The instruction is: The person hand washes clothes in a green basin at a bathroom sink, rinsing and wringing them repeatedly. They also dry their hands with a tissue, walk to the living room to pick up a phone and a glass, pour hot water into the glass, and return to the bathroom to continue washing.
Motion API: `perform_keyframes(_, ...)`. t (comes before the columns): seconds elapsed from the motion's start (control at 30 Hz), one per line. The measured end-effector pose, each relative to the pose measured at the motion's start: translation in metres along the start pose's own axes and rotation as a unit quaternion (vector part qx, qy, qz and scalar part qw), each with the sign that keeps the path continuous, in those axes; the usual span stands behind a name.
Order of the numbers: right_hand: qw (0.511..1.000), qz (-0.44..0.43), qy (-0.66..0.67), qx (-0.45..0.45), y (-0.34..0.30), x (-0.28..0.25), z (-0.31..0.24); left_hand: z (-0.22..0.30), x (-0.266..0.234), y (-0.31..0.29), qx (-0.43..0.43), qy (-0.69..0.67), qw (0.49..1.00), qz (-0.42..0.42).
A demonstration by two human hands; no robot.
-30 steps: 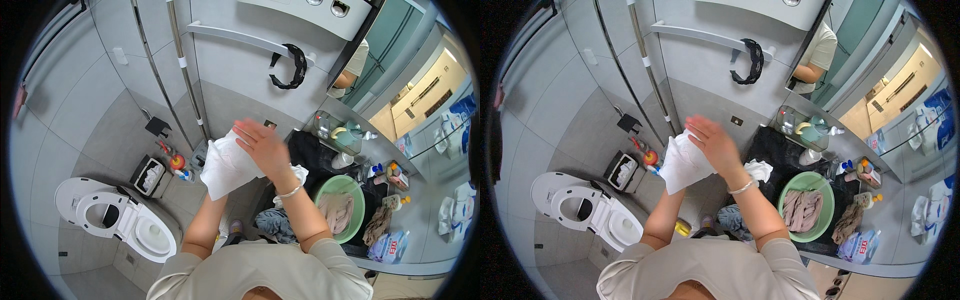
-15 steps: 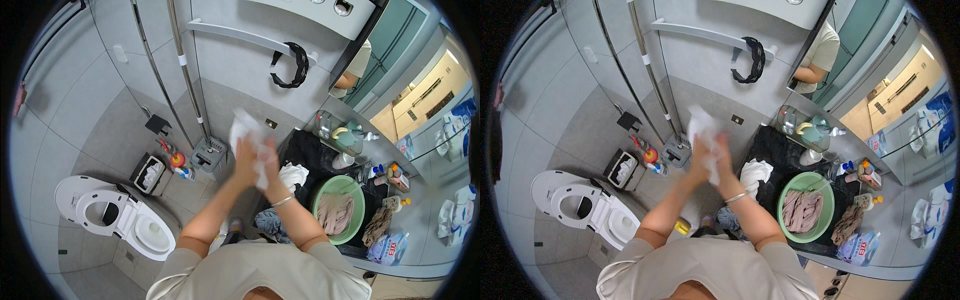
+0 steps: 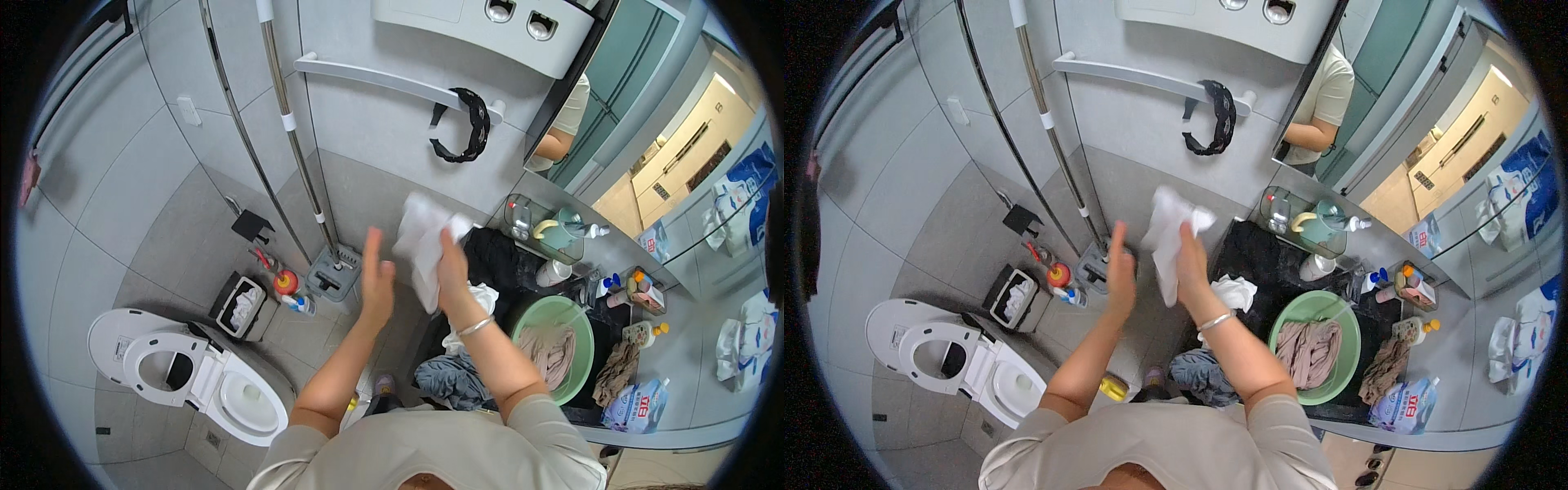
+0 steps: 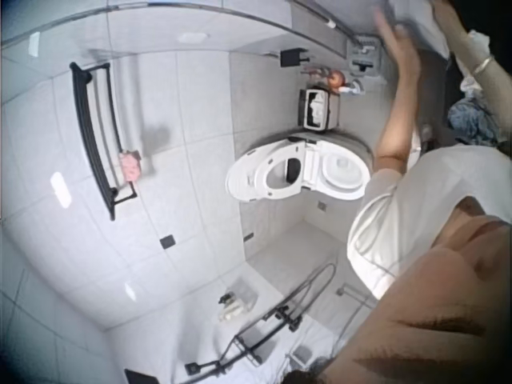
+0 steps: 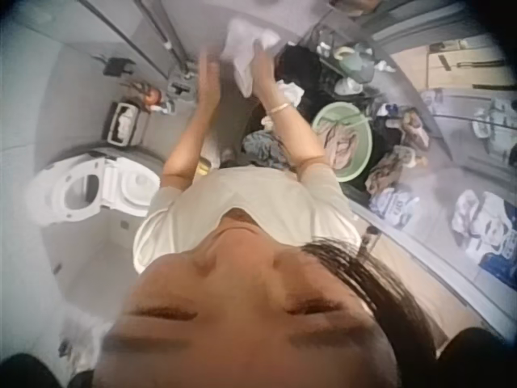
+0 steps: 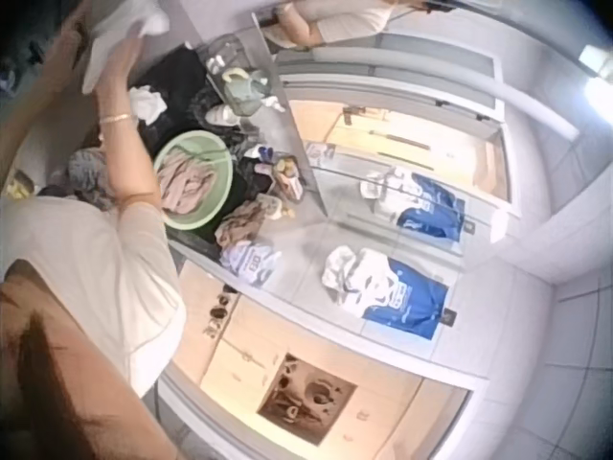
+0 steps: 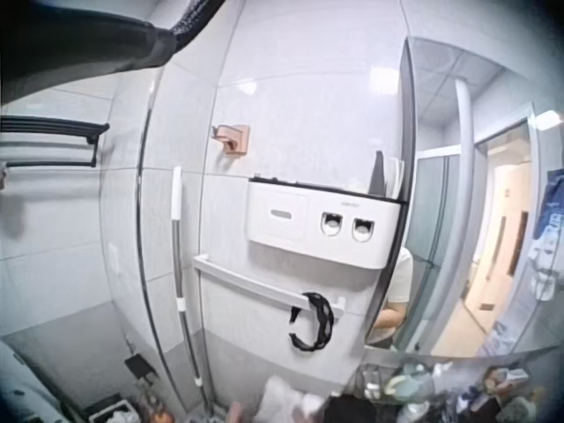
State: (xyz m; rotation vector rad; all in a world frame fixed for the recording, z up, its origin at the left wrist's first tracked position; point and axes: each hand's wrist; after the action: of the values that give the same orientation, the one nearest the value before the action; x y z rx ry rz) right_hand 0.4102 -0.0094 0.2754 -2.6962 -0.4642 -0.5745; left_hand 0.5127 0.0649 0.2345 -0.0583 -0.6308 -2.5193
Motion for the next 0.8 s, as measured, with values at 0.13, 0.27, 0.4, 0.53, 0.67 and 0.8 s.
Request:
perform_keyframes(0.13,0.751,-0.008,-0.362,-0.553,0.062,0.056,-0.089,-0.009,-0.033,-0.001,-0.064,-0.028,0.997,0.023)
perform_keyframes(0.27,0.449,0.107,-0.586,-0.666,0.124,0.115,-0.157,-0.018,-0.049,-0.018,-0.121,-0.074,0.990,0.013)
perform_keyframes(0.4,0.454,0.174,-0.701,-0.522,0.200,0.123,-0.172,-0.020,-0.071,-0.022,-0.089,-0.084,0.993,-0.007)
perform_keyframes(0.53,0.525,0.033,-0.806,-0.271,0.181,0.170,-0.191,-0.015,-0.098,-0.026,-0.148,-0.083,0.985,0.044)
perform_keyframes(0.67,0.535,0.000,-0.824,-0.188,0.216,0.145,-0.205,-0.013,-0.101,-0.026,-0.174,-0.103,0.979,0.018)
perform_keyframes(0.8,0.513,0.010,-0.836,-0.195,0.199,0.152,-0.206,-0.023,-0.111,-0.033,-0.180,-0.100,0.978,0.037)
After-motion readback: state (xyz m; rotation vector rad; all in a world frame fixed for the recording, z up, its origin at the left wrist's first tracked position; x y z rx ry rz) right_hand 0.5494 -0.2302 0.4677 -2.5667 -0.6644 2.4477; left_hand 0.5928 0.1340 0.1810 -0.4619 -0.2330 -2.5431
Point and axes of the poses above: each hand's wrist, its own y-axis towards the middle knuckle, its own x-axis out of the palm, z = x × y, and after that the axes turned 7 degrees about -y, right-handed
